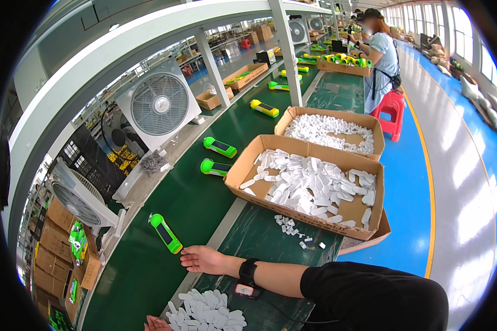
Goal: Assembling or inspecting handheld light components on a factory assembly line.
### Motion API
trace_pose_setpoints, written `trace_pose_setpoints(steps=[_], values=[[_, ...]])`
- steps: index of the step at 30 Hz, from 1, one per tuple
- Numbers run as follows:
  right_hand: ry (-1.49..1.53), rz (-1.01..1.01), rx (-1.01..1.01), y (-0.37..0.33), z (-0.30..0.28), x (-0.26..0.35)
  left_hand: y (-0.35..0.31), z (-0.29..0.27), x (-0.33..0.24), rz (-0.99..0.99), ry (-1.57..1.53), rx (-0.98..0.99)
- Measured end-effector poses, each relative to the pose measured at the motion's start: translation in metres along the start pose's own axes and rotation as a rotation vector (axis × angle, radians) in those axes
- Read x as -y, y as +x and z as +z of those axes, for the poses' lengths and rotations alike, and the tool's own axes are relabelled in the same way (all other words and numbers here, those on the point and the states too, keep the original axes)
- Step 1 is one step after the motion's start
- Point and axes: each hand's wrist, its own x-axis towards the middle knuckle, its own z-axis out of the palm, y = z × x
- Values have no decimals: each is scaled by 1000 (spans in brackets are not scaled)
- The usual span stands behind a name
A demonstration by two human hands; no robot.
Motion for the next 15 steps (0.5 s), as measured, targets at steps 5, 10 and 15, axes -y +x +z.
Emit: trace_pose_setpoints(steps=[5, 10, 15], values=[[-12, -2, -2, 0, 2, 0, -1, 2, 1, 16, 0, -26], [-12, -10, 8, -1, 1, -1, -1, 5, 2, 18, -18, -47], [-13, -9, 11, 0, 0, -1, -1, 4, 1, 26, -17, -40]])
